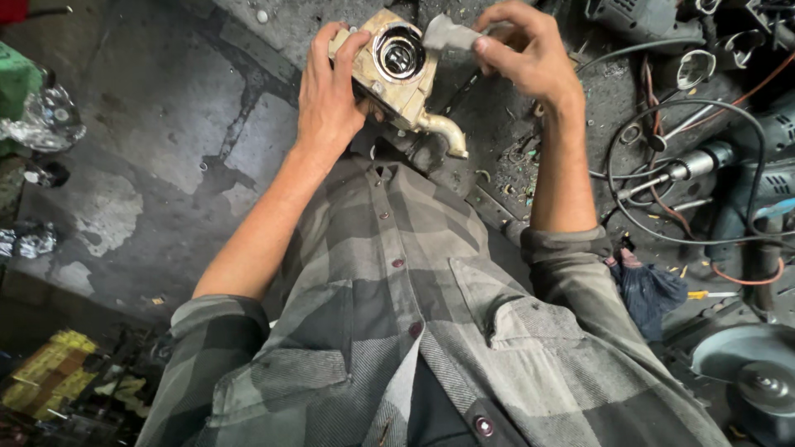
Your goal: The person cleans a small engine cylinder casting on a cluttered workbench. They hold the casting, scrape its gasket surface and bore with a small scraper, rotate it to work other sides, and finally reach for a power drill on the bench.
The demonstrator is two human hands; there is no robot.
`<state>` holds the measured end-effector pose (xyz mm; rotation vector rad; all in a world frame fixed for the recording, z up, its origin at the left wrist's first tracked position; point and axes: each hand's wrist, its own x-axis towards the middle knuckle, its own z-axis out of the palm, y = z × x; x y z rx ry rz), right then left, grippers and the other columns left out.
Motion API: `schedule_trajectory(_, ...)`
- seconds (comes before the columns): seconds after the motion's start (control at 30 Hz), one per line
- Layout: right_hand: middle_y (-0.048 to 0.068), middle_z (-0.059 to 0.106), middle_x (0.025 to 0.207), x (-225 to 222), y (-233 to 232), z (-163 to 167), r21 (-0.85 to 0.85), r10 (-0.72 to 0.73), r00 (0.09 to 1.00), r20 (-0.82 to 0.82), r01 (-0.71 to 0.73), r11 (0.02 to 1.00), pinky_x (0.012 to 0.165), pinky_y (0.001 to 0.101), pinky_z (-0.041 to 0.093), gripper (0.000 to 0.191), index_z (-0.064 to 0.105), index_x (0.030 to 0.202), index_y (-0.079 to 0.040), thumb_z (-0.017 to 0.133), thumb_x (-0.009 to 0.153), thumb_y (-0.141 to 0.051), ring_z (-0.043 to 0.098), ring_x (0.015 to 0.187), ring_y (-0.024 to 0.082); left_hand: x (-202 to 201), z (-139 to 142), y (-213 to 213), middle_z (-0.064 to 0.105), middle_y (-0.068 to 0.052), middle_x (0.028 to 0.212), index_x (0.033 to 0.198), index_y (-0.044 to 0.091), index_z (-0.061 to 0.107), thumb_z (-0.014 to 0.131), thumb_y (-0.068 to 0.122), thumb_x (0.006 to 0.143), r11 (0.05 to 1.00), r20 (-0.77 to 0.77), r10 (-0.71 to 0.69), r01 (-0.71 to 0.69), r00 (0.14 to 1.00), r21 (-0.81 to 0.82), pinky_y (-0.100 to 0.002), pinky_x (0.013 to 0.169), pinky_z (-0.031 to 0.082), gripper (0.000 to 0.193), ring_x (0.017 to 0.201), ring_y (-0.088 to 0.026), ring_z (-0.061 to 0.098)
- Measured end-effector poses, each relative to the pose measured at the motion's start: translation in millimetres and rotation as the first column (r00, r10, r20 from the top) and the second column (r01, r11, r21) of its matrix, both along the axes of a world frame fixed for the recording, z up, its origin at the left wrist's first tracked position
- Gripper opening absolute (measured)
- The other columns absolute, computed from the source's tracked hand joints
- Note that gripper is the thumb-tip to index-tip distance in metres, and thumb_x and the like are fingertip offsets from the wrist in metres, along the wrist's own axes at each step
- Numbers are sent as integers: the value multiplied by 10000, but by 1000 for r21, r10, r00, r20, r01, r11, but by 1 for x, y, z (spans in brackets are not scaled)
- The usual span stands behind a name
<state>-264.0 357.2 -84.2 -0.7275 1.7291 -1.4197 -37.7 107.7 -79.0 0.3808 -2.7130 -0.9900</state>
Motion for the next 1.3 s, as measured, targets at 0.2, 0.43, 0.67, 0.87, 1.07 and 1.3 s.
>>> schedule_trajectory(0.2, 35, 690, 849, -25, -4, 1, -103, 32, 999, -14, -33, 994, 646, 219, 475, 148, 676, 1163, -11, 770, 1094, -103, 665, 736, 95, -8, 5, 7, 351, -134, 1511, 1485, 194, 380, 970, 67, 602, 999, 26, 31, -31, 999, 24, -499, 1108, 435, 1070, 1390, -423, 435)
schedule_trajectory(0.43, 32, 684, 834, -46, -12, 11, -126, 55, 996, 63, -47, 991, 607, 212, 463, 188, 687, 1084, -4, 814, 1043, -136, 670, 731, 108, -16, 16, 14, 353, -103, 1538, 1489, 215, 407, 881, -48, 675, 996, 64, 84, -83, 994, -11, -495, 1120, 438, 979, 1417, -404, 439)
schedule_trajectory(0.67, 46, 697, 875, -70, -25, 16, -204, 75, 989, 127, -48, 978, 604, 236, 509, 203, 704, 1071, -2, 845, 1004, -131, 687, 697, 123, -28, 35, 20, 358, -85, 1553, 1471, 253, 427, 848, -63, 668, 981, 150, 192, -191, 970, -23, -488, 1077, 462, 960, 1389, -390, 482)
schedule_trajectory(0.87, 81, 727, 954, -84, -22, 3, -128, 239, 970, 33, -233, 964, 702, 258, 531, 151, 716, 1109, 41, 810, 1080, -73, 695, 789, 131, -28, 43, 21, 367, -75, 1549, 1493, 252, 423, 874, -29, 730, 978, 145, 210, -210, 967, -14, -471, 1076, 471, 929, 1397, -372, 502)
schedule_trajectory(1.07, 54, 723, 963, -80, -27, -7, 25, 238, 971, 8, -238, 971, 686, 251, 488, 210, 690, 1142, 15, 772, 1078, -167, 686, 825, 111, -30, 45, 20, 368, -94, 1537, 1502, 240, 423, 913, 21, 730, 980, 152, 199, -201, 968, -3, -482, 1057, 465, 941, 1360, -385, 508)
schedule_trajectory(1.3, 63, 713, 869, -71, -26, -15, -109, 72, 982, 174, -54, 993, 589, 214, 411, 219, 706, 1083, -23, 813, 1036, -208, 624, 689, 95, -28, 40, 20, 374, -99, 1531, 1477, 226, 423, 913, 16, 677, 983, 124, 182, -185, 975, 8, -487, 1053, 468, 962, 1381, -395, 491)
